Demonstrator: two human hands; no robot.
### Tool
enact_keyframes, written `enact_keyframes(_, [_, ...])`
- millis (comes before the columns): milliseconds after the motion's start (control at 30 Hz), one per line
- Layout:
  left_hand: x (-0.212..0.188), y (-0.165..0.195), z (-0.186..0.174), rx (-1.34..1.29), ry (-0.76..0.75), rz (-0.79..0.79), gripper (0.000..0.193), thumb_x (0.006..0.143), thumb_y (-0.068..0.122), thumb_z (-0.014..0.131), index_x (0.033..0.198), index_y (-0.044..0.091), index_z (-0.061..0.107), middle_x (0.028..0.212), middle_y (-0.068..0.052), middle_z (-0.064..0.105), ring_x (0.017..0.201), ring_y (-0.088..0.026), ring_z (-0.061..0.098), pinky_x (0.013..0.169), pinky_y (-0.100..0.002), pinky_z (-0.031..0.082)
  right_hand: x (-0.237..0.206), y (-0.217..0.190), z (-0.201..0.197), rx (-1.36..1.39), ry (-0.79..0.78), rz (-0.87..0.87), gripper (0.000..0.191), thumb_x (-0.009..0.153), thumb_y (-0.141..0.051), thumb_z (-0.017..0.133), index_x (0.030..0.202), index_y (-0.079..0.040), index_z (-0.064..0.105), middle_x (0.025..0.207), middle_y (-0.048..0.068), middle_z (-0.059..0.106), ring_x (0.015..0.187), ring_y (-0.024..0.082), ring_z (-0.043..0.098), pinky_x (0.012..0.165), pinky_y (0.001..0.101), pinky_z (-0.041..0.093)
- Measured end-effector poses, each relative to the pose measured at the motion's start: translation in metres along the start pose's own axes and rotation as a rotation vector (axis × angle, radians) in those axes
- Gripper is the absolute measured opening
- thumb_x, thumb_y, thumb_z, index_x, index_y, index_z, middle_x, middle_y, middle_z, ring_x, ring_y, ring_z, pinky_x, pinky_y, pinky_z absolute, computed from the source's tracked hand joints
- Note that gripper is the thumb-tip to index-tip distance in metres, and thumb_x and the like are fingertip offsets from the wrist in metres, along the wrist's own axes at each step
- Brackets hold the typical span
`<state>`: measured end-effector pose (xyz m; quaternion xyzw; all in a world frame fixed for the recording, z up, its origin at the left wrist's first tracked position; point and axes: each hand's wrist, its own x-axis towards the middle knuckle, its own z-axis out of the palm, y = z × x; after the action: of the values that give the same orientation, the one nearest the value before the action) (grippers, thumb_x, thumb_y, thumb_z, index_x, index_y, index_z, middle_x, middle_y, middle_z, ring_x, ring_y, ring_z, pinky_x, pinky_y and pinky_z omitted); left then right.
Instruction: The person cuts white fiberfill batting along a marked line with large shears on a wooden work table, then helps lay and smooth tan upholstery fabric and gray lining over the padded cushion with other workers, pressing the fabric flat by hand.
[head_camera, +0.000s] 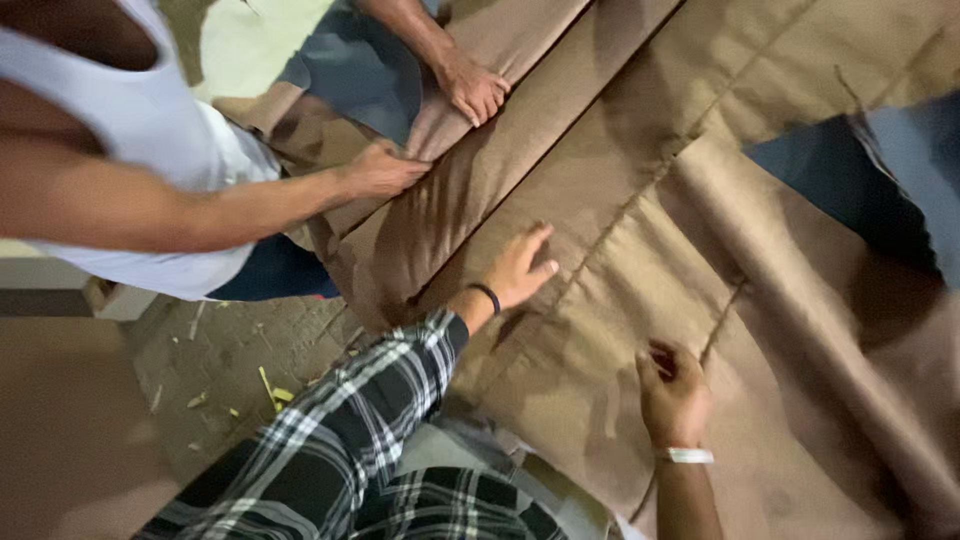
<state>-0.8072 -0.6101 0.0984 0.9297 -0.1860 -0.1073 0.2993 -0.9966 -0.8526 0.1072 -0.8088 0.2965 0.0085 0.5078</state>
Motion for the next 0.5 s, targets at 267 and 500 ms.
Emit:
enact_keyframes(267, [0.061,-0.054,-0.004,0.113,-0.097,-0.069,0.087,0.094,0.043,0.067,0.158,0.001,0.025,0.159,-0.028,0.028,0.147,-0.043,0.027,0.120,-0.048,0.028,0.074,-0.070,0.091,-0.219,-0.054,-0.378,0.033,0.087,-0.023,0.078,0.116,-0.010,0.073,0.121,0.013,0.072,0.109,0.031,0.069,0.095,0.0425,0.056])
enact_keyframes(500, [0.079,-0.053,0.008,-0.038,-0.071,-0.243,0.075,0.096,0.029,0.062,0.158,0.001,0.032,0.160,-0.025,0.040,0.149,-0.041,0.038,0.122,-0.047,0.033,0.203,-0.140,0.172,-0.619,-0.228,-0.770,0.037,0.092,-0.033,0.063,0.122,-0.013,0.072,0.135,0.009,0.067,0.130,0.030,0.055,0.112,0.0451,0.041])
